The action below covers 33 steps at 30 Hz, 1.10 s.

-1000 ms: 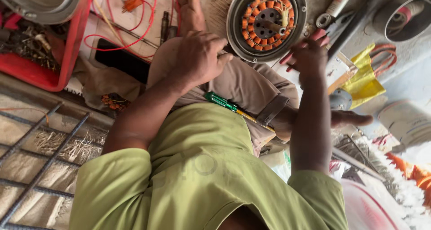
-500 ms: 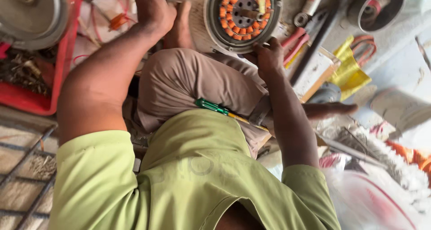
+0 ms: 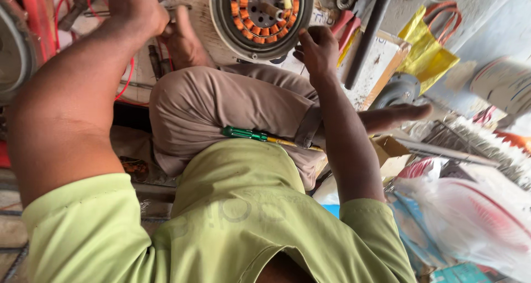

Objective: The person is repairing an electrical motor component, likely a ceiling fan motor. They use a hammer and a metal rod to adjust parts within the motor housing, then remove and reattach the outer casing.

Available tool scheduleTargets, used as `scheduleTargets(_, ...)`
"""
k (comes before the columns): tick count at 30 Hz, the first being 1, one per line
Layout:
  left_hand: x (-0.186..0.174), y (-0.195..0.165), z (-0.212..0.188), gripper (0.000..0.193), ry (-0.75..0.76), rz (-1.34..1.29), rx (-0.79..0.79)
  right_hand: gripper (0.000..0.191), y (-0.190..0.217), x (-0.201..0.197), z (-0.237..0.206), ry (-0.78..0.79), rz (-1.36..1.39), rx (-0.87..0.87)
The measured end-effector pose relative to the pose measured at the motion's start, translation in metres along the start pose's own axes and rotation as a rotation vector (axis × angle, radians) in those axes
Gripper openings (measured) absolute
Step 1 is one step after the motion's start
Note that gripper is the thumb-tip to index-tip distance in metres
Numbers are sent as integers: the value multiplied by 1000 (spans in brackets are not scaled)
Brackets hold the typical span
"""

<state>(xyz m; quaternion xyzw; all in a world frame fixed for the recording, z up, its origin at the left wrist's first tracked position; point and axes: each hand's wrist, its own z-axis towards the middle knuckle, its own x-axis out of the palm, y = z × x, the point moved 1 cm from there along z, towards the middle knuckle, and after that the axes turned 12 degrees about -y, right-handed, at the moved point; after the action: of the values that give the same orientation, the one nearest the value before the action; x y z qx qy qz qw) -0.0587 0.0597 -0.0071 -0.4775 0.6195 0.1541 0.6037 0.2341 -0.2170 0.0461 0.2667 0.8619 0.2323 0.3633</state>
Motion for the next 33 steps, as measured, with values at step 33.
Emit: scheduleTargets(33, -102, -237, 16, 21, -84, -1105, 261, 80, 1, 30, -41, 166, 11, -681)
